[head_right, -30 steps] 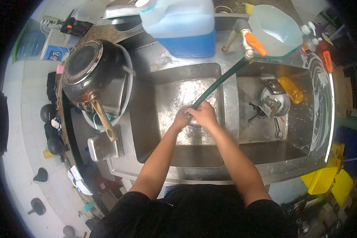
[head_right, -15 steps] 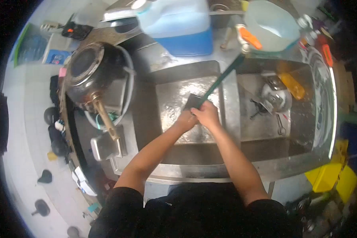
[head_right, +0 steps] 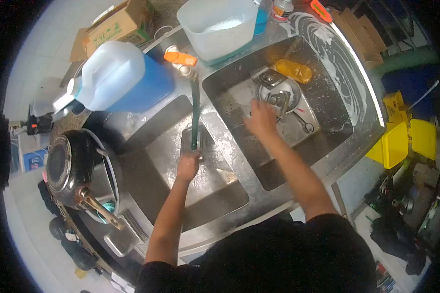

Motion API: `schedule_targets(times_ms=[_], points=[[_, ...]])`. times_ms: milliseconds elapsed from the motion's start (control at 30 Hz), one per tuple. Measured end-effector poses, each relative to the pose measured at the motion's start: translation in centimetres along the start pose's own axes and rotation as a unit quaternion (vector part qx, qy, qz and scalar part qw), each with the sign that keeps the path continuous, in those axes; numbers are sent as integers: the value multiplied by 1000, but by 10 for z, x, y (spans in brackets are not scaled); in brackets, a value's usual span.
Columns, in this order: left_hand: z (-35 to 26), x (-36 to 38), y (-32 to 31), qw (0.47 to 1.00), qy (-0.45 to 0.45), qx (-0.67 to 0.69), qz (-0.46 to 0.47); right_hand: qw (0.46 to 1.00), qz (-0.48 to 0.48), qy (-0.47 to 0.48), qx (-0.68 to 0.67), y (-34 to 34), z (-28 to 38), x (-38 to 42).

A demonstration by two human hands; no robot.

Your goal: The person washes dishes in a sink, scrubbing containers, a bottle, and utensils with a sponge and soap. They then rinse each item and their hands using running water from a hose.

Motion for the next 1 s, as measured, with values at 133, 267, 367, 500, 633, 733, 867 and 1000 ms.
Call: schedule_targets(times_ms=[133, 267, 367, 500, 633, 733, 867, 1000], points=[[17, 52, 3, 885, 213, 376, -175, 983, 66, 60, 159, -43, -82, -26], [30, 115, -26, 527, 495, 632, -280, 974, -3, 149, 168, -82, -120, -41], [29, 170, -42, 360, 460, 762, -277, 983, -16, 139, 118, -45, -109, -47], [-7, 254, 31, 295, 479, 719, -407, 998, -33, 45, 14, 68, -54, -22], [-53, 323, 123, 281, 418, 685, -526, 987, -109, 43, -106, 157, 6, 25], [-71, 383, 176, 271, 315, 657, -629, 975, -93, 60, -193, 189, 55, 66], [-61, 467, 233, 366, 309, 505, -718, 934, -78, 123, -326, 186, 111, 117], [-28, 499, 277, 362, 360, 420, -750, 928, 25, 140, -344, 147, 167, 171]])
Point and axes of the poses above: each hand's wrist, its own x-axis away from the middle knuckle, its own y-axis out of the back of the hand, z = x × y, the point moved 6 cm from there along -x, towards the middle knuckle, and after that the axes turned 7 degrees about -y, right-handed, at the moved point
